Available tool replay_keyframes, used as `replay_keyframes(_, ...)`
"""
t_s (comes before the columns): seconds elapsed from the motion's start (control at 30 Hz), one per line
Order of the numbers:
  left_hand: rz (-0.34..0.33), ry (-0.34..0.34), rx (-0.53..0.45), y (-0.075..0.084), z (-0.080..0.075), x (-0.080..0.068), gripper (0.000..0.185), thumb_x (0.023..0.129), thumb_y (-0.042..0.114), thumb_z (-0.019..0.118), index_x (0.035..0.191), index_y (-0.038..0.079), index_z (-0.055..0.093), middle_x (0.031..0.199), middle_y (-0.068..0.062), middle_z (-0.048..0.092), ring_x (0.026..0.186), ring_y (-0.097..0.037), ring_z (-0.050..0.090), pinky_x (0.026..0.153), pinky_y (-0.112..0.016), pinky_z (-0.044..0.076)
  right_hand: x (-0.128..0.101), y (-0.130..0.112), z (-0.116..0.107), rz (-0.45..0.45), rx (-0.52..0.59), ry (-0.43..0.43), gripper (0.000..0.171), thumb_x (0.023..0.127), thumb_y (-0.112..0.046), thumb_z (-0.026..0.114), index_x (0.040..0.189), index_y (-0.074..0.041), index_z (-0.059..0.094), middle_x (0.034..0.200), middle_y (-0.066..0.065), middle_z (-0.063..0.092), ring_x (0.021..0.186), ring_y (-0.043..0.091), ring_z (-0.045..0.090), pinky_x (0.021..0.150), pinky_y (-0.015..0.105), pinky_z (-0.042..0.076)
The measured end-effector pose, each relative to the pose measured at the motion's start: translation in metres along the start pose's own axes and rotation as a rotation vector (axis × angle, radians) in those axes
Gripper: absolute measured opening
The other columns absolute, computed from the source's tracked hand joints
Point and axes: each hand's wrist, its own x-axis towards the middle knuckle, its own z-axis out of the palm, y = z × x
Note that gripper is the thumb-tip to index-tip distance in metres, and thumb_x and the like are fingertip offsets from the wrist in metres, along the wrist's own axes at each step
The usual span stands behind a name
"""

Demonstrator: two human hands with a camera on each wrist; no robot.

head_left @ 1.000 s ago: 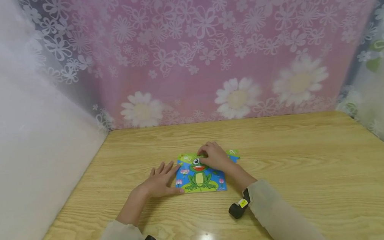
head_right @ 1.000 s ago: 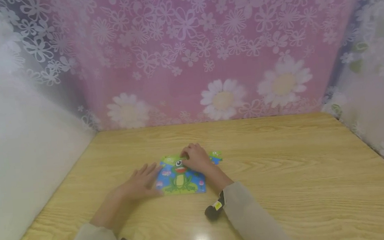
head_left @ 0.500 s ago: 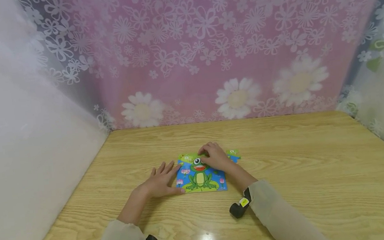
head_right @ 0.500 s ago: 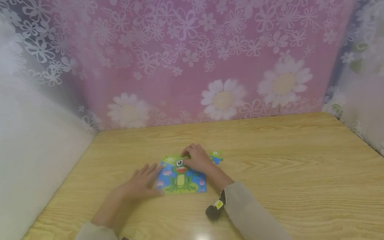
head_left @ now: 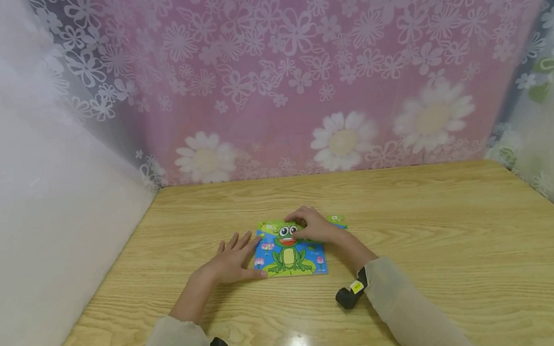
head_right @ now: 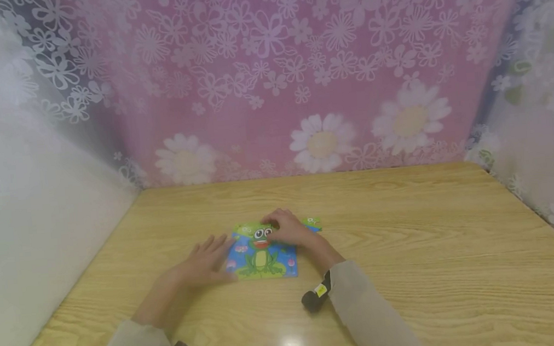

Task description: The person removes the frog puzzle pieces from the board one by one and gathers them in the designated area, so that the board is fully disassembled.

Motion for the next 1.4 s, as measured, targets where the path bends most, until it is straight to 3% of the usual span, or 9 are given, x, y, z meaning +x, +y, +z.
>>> replay_keyframes(0.27,0.008,-0.003,-0.010,0.0008,-0.0012,-0.0010,0.090,0.082,0.057,0.058,0.149,0.015,0.015,0.151,-0.015,0.007,0.135,-0.038,-0.004,0.102,-0.059,-0.003,-0.0010,-0.0011,-0.0005,0.005,0.015,-0.030,0.042,0.080,-0.014,0.070,0.121,-0.008,0.061,0.112,0.006,0.050,0.093,0.021,0.039,0.077,0.036,0.036)
replay_keyframes(0.6,0.011,-0.001,-0.038,0.0014,-0.0014,-0.0016,0.090,0.082,0.057,0.058,0.149,0.016,0.013,0.152,-0.014,0.005,0.135,-0.037,-0.006,0.102,-0.058,-0.005,-0.0030,-0.0061,-0.0044,-0.080,0.019,-0.044,0.041,0.083,-0.007,0.069,0.123,-0.006,0.058,0.109,0.008,0.045,0.091,0.022,0.044,0.075,0.034,0.042)
replay_keyframes(0.8,0.010,0.006,-0.025,0.0024,-0.0019,-0.0016,0.089,0.082,0.056,0.059,0.149,0.015,0.015,0.151,-0.015,0.007,0.135,-0.038,-0.004,0.102,-0.058,-0.004,-0.0014,-0.0052,-0.0054,-0.092,-0.037,-0.058,0.040,0.084,-0.009,0.067,0.123,-0.006,0.058,0.110,0.008,0.046,0.089,0.021,0.042,0.073,0.034,0.040)
replay_keyframes(1.1,0.002,-0.002,-0.001,-0.0003,-0.0009,-0.0005,0.090,0.082,0.058,0.057,0.149,0.017,0.013,0.152,-0.013,0.006,0.136,-0.036,-0.004,0.103,-0.057,-0.003,-0.0012,-0.0054,-0.0069,-0.096,-0.075,-0.086,0.041,0.086,-0.013,0.064,0.125,-0.004,0.057,0.118,0.010,0.049,0.103,0.026,0.041,0.077,0.037,0.038)
replay_keyframes(1.4,0.000,0.000,0.007,-0.0027,0.0005,0.0014,0.090,0.082,0.058,0.057,0.149,0.018,0.013,0.152,-0.012,0.006,0.136,-0.036,-0.004,0.103,-0.057,-0.003,0.0002,-0.0022,-0.0066,-0.085,-0.091,-0.098,0.041,0.086,-0.016,0.064,0.126,-0.005,0.057,0.120,0.010,0.049,0.106,0.026,0.042,0.079,0.037,0.039)
